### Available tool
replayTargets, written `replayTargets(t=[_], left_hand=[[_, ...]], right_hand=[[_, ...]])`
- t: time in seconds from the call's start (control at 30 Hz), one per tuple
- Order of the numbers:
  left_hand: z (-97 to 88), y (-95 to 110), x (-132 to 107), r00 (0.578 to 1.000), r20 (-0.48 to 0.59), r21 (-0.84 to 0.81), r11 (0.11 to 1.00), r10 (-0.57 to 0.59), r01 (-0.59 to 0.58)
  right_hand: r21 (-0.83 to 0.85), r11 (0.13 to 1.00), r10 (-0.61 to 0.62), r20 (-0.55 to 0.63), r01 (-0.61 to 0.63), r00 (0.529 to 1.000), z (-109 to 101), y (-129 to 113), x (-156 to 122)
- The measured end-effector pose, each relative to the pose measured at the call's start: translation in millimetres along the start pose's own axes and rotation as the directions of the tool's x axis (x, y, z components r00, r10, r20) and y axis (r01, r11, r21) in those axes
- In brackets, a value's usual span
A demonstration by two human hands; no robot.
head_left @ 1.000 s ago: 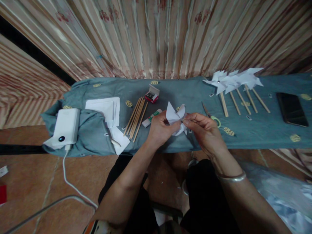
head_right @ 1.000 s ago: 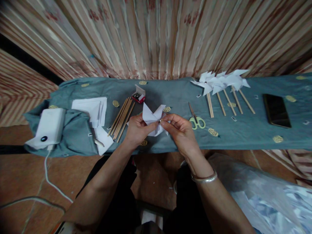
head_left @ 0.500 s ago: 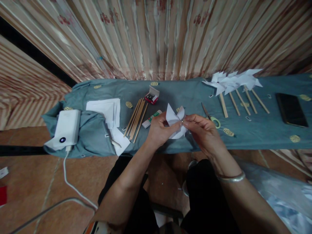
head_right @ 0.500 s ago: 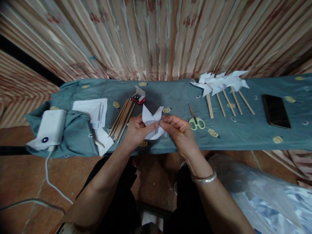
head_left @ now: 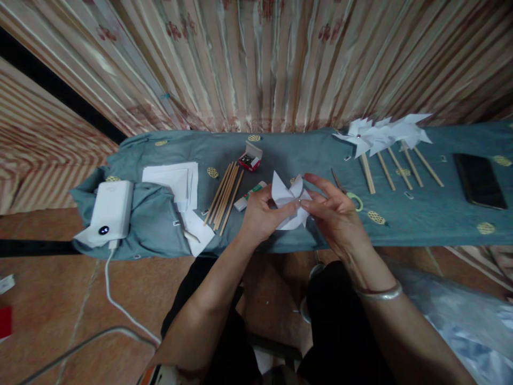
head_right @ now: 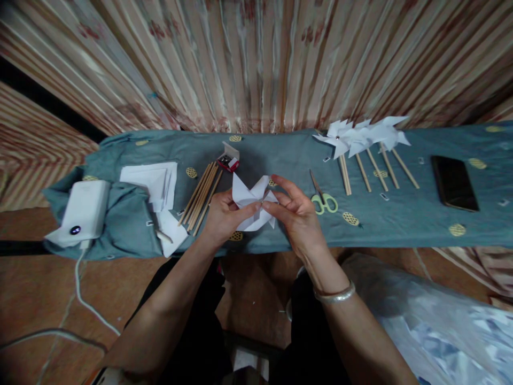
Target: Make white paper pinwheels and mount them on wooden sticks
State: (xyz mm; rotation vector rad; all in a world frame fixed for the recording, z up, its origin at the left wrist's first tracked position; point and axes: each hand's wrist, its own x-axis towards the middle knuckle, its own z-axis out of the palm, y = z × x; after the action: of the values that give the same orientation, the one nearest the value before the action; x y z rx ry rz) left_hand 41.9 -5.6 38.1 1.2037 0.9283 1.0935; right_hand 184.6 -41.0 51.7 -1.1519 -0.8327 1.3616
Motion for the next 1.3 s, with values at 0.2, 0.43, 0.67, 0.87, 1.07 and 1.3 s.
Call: replayTargets(t=[0.2, 0.43, 0.67, 0.87, 1.07, 1.3], left_hand=[[-0.8, -0.8, -1.2, 1.000, 0.004, 0.038, 0.999, -0.020, 0.020], [-0.6, -1.5, -1.0, 1.000, 0.001, 0.036, 0.999, -0.019, 0.019], [-2.0, -2.5, -0.6, 1.000, 0.014, 0.049, 0.999, -0.010, 0.010], [-1.8, -2.7, 0.3, 0.999, 0.033, 0.053, 0.998, 0.025, -0.027], [-2.2, -2.5, 0.1, 0.998, 0.049, 0.091, 0.995, 0.035, -0.040], [-3.7, -4.3, -0.4, 0.997, 0.062, 0.124, 0.991, 0.041, -0.048]], right_hand=[[-0.040, 0.999, -0.001, 0.003, 0.001, 1.000, -9.1, 2.8, 3.2], [-0.015, 1.000, 0.025, -0.007, -0.025, 1.000, -8.0, 0.5, 3.3], [-0.006, 1.000, 0.014, 0.008, -0.014, 1.000, -3.1, -2.5, 2.1], [0.053, 0.998, 0.047, -0.010, -0.046, 0.999, -1.0, -4.6, 1.3], [0.037, 0.999, 0.017, 0.012, -0.017, 1.000, -5.4, -1.2, 2.7], [0.047, 0.999, 0.019, -0.007, -0.019, 1.000, -4.4, -2.9, 3.0]])
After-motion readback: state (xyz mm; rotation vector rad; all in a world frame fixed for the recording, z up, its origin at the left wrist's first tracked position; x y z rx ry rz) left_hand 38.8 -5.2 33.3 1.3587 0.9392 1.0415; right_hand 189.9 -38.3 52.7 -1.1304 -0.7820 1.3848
